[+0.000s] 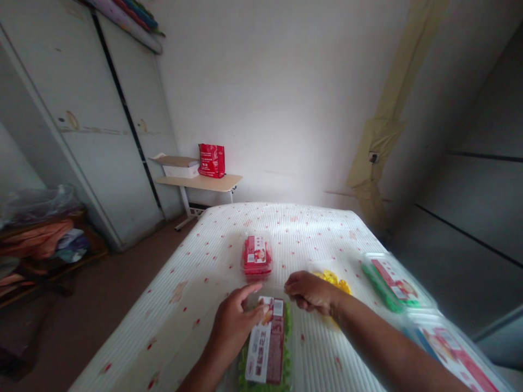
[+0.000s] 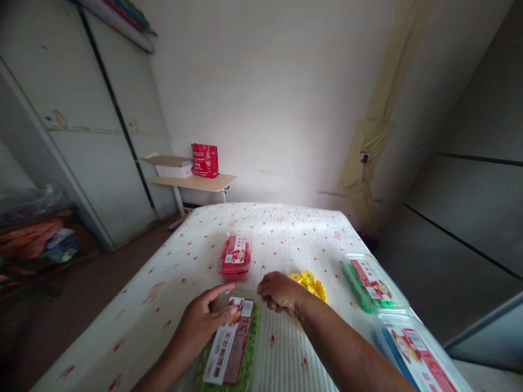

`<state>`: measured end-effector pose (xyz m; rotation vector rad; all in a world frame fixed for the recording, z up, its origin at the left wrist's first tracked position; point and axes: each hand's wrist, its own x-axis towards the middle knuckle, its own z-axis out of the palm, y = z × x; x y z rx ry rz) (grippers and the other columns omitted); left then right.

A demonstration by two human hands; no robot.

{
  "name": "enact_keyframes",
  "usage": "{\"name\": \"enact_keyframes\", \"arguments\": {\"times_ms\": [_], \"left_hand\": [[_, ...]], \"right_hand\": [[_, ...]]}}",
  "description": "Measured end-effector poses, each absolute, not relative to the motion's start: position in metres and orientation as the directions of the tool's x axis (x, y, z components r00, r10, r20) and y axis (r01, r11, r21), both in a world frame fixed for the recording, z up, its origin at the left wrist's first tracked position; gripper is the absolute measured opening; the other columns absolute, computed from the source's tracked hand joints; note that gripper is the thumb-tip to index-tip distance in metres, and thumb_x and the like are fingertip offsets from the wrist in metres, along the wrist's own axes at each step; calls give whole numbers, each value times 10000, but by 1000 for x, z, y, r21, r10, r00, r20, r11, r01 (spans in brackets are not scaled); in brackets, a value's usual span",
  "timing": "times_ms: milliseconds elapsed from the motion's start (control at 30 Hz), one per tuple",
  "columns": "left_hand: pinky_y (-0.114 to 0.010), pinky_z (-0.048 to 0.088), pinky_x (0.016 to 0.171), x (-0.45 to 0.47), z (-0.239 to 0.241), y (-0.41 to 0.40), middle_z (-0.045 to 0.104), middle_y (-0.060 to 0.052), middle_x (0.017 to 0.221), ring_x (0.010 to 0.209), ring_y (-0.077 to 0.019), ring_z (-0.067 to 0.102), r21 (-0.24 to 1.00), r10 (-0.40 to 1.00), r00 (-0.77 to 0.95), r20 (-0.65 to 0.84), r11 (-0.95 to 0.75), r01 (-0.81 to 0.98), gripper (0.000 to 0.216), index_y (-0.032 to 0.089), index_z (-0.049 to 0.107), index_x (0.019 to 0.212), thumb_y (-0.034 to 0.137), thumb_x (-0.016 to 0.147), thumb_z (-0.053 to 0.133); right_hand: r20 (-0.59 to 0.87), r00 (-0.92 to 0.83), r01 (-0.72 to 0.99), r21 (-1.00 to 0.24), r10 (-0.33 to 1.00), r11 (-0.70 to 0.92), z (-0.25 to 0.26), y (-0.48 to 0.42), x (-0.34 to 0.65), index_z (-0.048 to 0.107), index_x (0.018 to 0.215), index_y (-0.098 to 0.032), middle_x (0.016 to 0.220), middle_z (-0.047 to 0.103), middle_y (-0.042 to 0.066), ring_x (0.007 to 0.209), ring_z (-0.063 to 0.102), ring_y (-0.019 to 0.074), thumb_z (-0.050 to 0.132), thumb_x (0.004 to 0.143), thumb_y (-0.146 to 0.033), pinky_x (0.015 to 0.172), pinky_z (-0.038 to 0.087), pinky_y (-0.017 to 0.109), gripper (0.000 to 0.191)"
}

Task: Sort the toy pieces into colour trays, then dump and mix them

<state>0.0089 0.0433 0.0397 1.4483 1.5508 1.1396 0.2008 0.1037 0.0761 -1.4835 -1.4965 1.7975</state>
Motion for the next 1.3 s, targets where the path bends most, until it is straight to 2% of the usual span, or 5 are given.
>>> {"name": "enact_keyframes", "arguments": {"times_ms": [367,600,733,867,1300], "left_hand": [[-223,353,529,3,42,39,561,20,585,555,-136,468,956,987,-158,-17,63,286,473,130,675,988,281,540,663],[-206,279,474,10,27,41,320,81,532,503,-98,335,962,988,-152,19,23,273,453,138,641,1021,306,600,643],[-205,306,487,15,23,42,352,71,563,522,-101,365,974,986,-166,-14,51,223,468,141,625,1058,300,617,630],[-210,310,504,15,24,42,337,71,572,532,-103,365,975,985,-172,-9,47,216,481,136,627,1054,328,614,640],[-235,385,594,11,26,31,458,31,642,609,-136,452,973,992,-124,-3,31,229,512,148,604,1118,361,653,630]], "right_hand": [[-413,-277,-8,-902,868,-432,49,85,186,505,772,-182,399,309,-139,325,178,24,555,558,-301,366,71,201,250],[-326,-80,-55,-942,942,-330,41,82,178,495,737,-196,398,328,-130,326,220,36,534,576,-316,349,103,201,205],[-218,13,-24,-976,976,-218,36,72,182,504,723,-187,450,365,-110,366,310,49,568,634,-388,355,187,193,229],[-286,-89,-129,-946,954,-296,27,57,190,499,732,-193,468,366,-104,379,317,54,573,689,-461,363,210,194,281],[-292,-45,-361,-887,955,-288,22,48,185,480,654,-184,491,411,-84,430,352,59,650,602,-351,429,256,196,243]]}}
